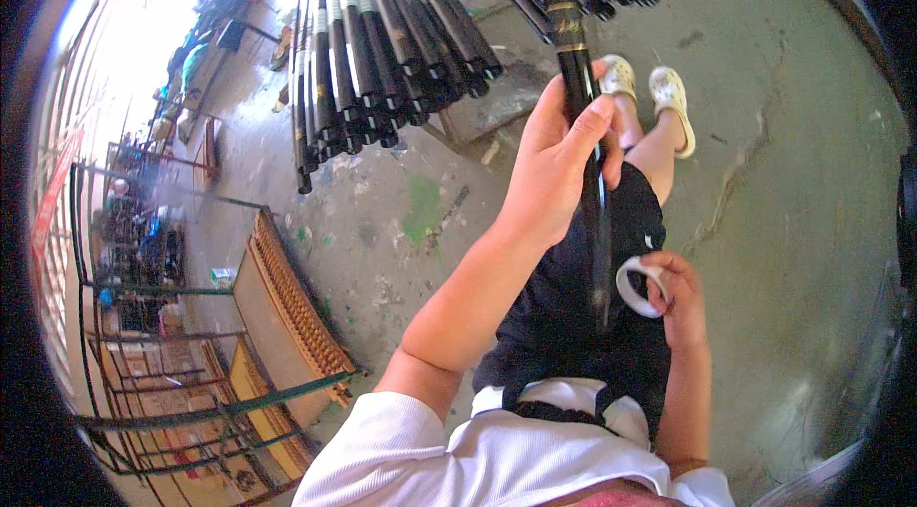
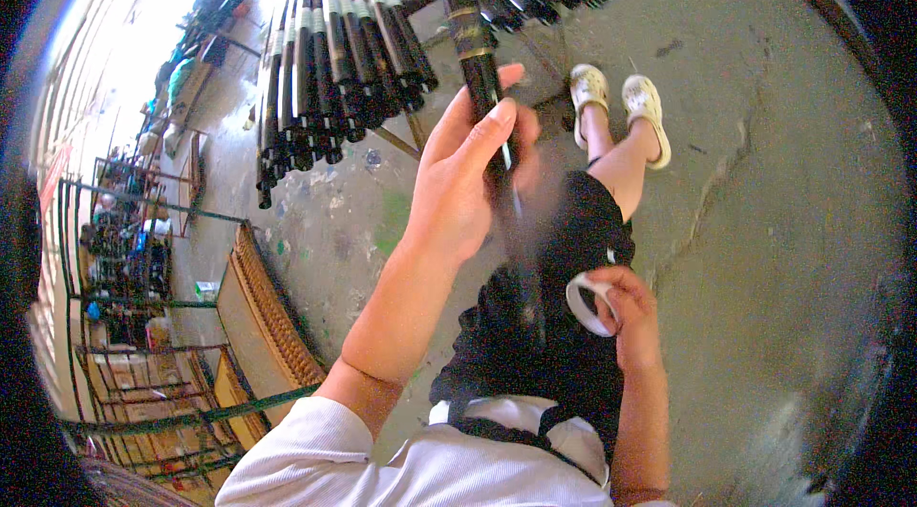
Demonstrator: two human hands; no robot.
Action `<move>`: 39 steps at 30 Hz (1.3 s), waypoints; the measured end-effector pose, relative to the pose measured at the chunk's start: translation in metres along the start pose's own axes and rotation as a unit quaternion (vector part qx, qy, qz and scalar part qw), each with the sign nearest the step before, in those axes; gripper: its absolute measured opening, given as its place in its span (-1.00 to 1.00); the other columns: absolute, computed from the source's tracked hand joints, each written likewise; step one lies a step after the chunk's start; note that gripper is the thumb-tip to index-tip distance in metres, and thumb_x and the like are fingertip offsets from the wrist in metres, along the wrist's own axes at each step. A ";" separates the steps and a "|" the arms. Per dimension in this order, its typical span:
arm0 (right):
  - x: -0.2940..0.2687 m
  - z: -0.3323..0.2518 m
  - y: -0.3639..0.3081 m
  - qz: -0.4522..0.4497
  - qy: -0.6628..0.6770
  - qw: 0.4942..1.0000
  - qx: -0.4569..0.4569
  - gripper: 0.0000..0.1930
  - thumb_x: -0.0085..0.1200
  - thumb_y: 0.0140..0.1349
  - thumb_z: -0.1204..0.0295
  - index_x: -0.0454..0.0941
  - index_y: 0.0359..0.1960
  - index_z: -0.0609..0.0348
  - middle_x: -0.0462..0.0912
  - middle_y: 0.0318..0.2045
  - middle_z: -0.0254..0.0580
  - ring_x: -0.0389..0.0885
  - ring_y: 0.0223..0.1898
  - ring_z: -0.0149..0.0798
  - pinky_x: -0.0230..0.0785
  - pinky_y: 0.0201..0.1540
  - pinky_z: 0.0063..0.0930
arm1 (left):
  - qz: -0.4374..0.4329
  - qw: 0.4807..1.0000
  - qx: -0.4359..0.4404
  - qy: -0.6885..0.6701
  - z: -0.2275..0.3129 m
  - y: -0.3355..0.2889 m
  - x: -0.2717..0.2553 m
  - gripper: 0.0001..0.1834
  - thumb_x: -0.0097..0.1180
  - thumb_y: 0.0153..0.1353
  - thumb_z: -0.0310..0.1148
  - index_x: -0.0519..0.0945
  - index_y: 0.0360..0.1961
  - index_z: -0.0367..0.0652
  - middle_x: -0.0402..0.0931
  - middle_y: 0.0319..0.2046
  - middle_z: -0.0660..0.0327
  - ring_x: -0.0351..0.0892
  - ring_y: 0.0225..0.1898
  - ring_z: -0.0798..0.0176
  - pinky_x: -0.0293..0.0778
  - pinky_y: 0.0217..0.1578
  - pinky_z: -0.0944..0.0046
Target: The person wraps strips of white tape around one end of several black rods. They pick up a rod, apply the tape while rotating the rod with their hands, and then place the rod back into a stack.
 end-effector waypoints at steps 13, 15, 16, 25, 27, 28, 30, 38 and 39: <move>0.012 -0.077 -0.056 -0.066 -0.041 0.986 -0.147 -0.54 -0.01 0.11 0.48 0.26 0.08 0.27 0.49 -0.54 -0.27 0.27 -0.68 -0.59 0.05 -0.67 -0.76 | -0.056 0.974 0.027 0.219 -0.030 -0.058 0.021 -0.28 0.09 0.10 -0.42 0.01 0.25 -0.15 0.38 -0.24 0.10 0.32 -0.63 0.45 0.25 -0.67 0.52; 0.013 -0.085 -0.064 -0.053 -0.055 0.984 -0.162 -0.55 0.01 0.13 0.44 0.27 0.06 0.32 0.50 -0.52 -0.25 0.34 -0.64 -0.57 0.11 -0.61 -0.76 | -0.097 0.949 0.058 0.296 -0.033 -0.064 0.025 -0.39 0.16 0.06 -0.31 0.21 0.11 -0.20 0.38 -0.20 0.12 0.31 -0.60 0.48 0.24 -0.61 0.53; 0.015 -0.087 -0.066 -0.043 -0.063 0.979 -0.187 -0.55 0.02 0.13 0.42 0.27 0.06 0.32 0.51 -0.52 -0.25 0.37 -0.61 -0.55 0.14 -0.59 -0.75 | -0.115 0.933 0.075 0.332 -0.034 -0.067 0.026 -0.44 0.19 0.04 -0.25 0.31 0.04 -0.22 0.38 -0.19 0.14 0.30 -0.59 0.49 0.24 -0.58 0.54; 0.025 -0.096 -0.079 -0.024 -0.128 0.959 -0.253 -0.56 0.03 0.16 0.35 0.30 0.02 0.36 0.54 -0.31 -0.17 0.49 -0.48 -0.44 0.32 -0.41 -0.64 | -0.163 0.910 0.094 0.369 -0.029 -0.078 0.041 -0.66 0.38 -0.16 -0.36 0.52 -0.35 -0.18 0.28 -0.15 0.12 0.27 -0.61 0.53 0.27 -0.61 0.54; 0.026 -0.096 -0.079 -0.008 -0.149 0.955 -0.257 -0.62 0.02 0.15 0.38 0.35 -0.03 0.32 0.54 -0.28 -0.18 0.51 -0.45 -0.43 0.33 -0.39 -0.62 | -0.189 0.888 0.123 0.400 -0.029 -0.076 0.040 -0.71 0.37 -0.15 -0.40 0.52 -0.39 -0.17 0.29 -0.16 0.11 0.29 -0.58 0.50 0.28 -0.59 0.52; 0.027 -0.097 -0.079 0.004 -0.167 0.952 -0.255 -0.66 0.02 0.15 0.39 0.38 -0.06 0.31 0.54 -0.28 -0.20 0.51 -0.44 -0.43 0.33 -0.38 -0.61 | -0.198 0.881 0.126 0.411 -0.029 -0.076 0.039 -0.72 0.35 -0.13 -0.41 0.51 -0.39 -0.17 0.30 -0.15 0.09 0.31 -0.54 0.46 0.30 -0.54 0.49; 0.030 -0.098 -0.072 0.028 -0.232 0.945 -0.230 -0.78 0.02 0.15 0.43 0.45 -0.19 0.27 0.55 -0.34 -0.24 0.50 -0.43 -0.44 0.31 -0.37 -0.60 | -0.209 0.870 0.122 0.430 -0.026 -0.078 0.038 -0.74 0.30 -0.08 -0.43 0.48 -0.38 -0.20 0.34 -0.12 0.05 0.37 -0.43 0.37 0.32 -0.42 0.43; 0.020 -0.090 -0.064 0.060 -0.219 0.963 -0.142 -0.85 0.05 0.15 0.41 0.47 -0.48 0.24 0.46 -0.55 -0.41 0.34 -0.49 -0.57 0.18 -0.45 -0.69 | -0.122 0.977 -0.107 0.142 -0.029 -0.102 0.026 -0.42 -0.04 0.12 -0.62 0.08 0.17 -0.33 0.34 -0.22 0.14 0.37 -0.32 0.40 0.35 -0.27 0.40; 0.018 -0.090 -0.064 0.068 -0.214 0.963 -0.146 -0.84 0.06 0.15 0.39 0.47 -0.47 0.24 0.46 -0.55 -0.42 0.33 -0.49 -0.58 0.17 -0.46 -0.71 | -0.141 0.970 -0.148 0.131 -0.035 -0.105 0.019 -0.39 -0.10 0.16 -0.62 0.02 0.23 -0.30 0.35 -0.21 0.12 0.39 -0.37 0.40 0.36 -0.35 0.42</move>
Point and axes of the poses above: each hand's wrist, its own y-axis towards the middle knuckle, its own x-axis out of the palm, z = x × y, the point moved 3 cm from there along y, towards the middle knuckle
